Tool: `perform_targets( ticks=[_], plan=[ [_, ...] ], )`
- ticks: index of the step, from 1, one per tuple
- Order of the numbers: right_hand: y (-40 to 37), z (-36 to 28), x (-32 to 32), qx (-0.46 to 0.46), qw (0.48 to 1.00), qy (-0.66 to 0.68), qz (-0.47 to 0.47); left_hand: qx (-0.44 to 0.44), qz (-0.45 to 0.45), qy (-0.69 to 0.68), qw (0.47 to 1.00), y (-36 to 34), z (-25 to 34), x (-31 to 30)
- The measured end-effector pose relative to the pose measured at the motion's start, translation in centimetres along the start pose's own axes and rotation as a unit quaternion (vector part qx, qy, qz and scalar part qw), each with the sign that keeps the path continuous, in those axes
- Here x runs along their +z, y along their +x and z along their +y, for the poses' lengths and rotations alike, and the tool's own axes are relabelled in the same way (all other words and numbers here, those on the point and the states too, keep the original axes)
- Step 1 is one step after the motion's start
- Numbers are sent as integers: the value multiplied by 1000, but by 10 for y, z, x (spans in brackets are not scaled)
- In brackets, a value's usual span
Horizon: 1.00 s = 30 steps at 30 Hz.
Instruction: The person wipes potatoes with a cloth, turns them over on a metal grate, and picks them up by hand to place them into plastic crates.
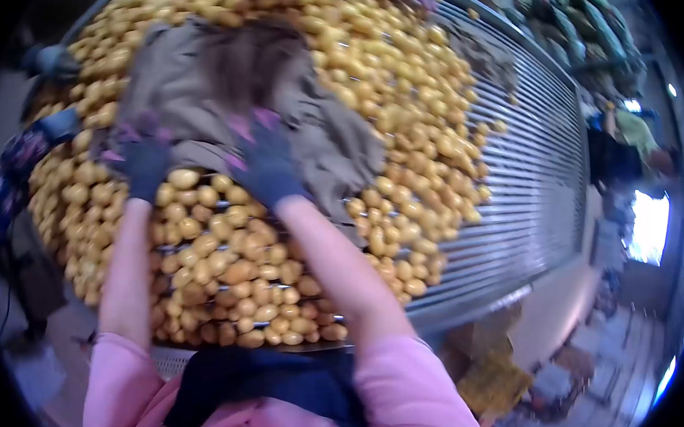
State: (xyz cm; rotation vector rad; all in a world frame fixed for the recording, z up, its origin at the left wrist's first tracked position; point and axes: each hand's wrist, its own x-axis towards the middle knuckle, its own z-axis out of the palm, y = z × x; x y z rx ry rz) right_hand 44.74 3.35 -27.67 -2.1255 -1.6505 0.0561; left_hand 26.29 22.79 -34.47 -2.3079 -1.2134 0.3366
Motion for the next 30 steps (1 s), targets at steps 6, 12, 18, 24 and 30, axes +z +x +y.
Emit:
perform_targets(
  ticks=[6,12,18,24,30],
  plan=[
    [-117,-22,-50,49,997,-33,-43,26,26,-471,881,-112,-21,-70],
    [-127,-3,-109,168,941,285,71,66,168,-529,829,-154,-57,-120],
    [-181,-17,-289,-34,962,149,225,60,226,-651,722,-211,-38,-222],
    [-297,75,-264,297,936,184,40,-20,99,-663,741,-255,70,-257],
    [-319,96,-263,260,703,654,100,48,245,-728,638,-235,120,-354]
  ],
)
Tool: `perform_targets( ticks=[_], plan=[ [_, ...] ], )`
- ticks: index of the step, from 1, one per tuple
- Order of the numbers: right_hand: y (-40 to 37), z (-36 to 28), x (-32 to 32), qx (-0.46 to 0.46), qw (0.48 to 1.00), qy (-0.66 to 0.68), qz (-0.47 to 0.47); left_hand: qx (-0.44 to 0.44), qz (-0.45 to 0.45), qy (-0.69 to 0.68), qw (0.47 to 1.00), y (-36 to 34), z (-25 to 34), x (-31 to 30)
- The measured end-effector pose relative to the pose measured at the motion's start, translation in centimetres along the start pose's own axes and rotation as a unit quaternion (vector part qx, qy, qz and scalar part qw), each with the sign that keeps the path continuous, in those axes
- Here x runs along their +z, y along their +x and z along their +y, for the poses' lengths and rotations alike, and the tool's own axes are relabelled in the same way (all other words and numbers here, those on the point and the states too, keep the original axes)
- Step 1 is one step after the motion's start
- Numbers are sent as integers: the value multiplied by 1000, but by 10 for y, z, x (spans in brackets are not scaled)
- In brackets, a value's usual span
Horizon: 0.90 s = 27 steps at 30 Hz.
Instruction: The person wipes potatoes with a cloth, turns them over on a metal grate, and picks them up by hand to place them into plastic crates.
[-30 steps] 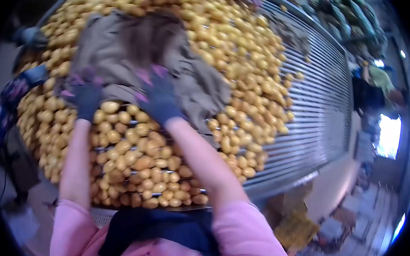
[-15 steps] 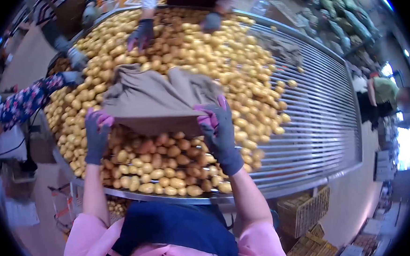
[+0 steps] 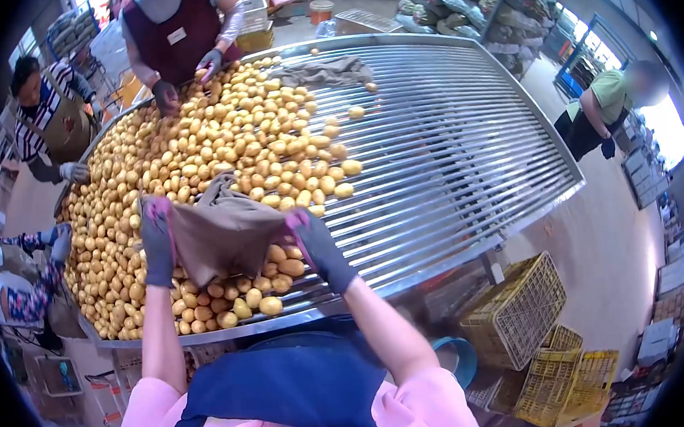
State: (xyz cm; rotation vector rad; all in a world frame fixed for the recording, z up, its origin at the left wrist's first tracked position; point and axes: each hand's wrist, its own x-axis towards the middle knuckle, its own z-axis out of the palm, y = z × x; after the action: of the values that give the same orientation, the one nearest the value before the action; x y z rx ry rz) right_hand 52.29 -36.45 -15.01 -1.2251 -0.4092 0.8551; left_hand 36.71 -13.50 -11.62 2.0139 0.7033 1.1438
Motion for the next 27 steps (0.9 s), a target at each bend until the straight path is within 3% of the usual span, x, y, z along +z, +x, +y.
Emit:
perform_targets(
  ticks=[1,2,5,6,7,9,10,11,12,13,14,15,16,17,18,19,20,21,22,23,24,25,26,27],
  plan=[
    [5,-27,6,-48,998,27,-2,-15,-23,-101,994,22,6,5],
    [11,-49,3,-112,993,-27,3,28,33,-126,991,38,35,17],
    [26,-114,-8,-252,967,-15,27,66,35,-275,959,77,102,31],
    [29,-136,-26,-316,948,3,-18,76,46,-303,949,70,137,32],
    [17,-164,-43,-414,864,-270,99,96,55,-358,927,68,154,38],
    [1,-211,-66,-436,885,-129,102,122,-30,-380,917,48,176,39],
    [15,-218,-99,-546,837,-34,0,140,-64,-387,909,31,186,50],
    [-2,-232,-105,-542,827,-135,62,155,-96,-393,901,14,196,62],
    [-1,-229,-128,-576,751,-287,147,63,-195,-382,901,-4,182,78],
    [4,-223,-156,-596,646,-424,222,-87,-247,-427,866,-37,194,100],
    [12,-205,-196,-559,648,-446,262,-56,-380,-340,859,-49,198,111],
    [19,-179,-235,-518,647,-470,302,18,-445,-263,856,-62,185,138],
    [16,-154,-259,-339,760,-458,313,39,-414,-244,876,-106,159,174],
    [16,-119,-265,-235,898,-220,299,-77,-630,-192,748,-109,151,174],
    [15,-81,-265,-224,905,-224,284,-63,-629,-125,765,-136,124,188],
    [10,-38,-256,-170,801,-486,305,-50,-629,-58,774,-164,98,200],
    [6,-1,-245,-111,629,-710,298,-67,-624,-62,776,-170,88,195],
    [11,22,-237,-52,403,-874,266,-49,-606,2,794,-175,75,183],
    [24,31,-232,-53,404,-879,248,-33,-587,67,806,-174,67,170],
    [38,40,-225,-105,447,-847,268,-47,-571,113,812,-172,61,160],
    [49,52,-216,-149,488,-810,289,41,-536,144,831,-180,38,153],
    [60,70,-207,-139,490,-814,280,135,-498,170,840,-181,21,139],
    [76,90,-195,-153,688,-660,258,196,-450,198,848,-183,6,121],
    [93,109,-182,-158,841,-465,227,259,-397,223,852,-174,-2,99]
  ],
)
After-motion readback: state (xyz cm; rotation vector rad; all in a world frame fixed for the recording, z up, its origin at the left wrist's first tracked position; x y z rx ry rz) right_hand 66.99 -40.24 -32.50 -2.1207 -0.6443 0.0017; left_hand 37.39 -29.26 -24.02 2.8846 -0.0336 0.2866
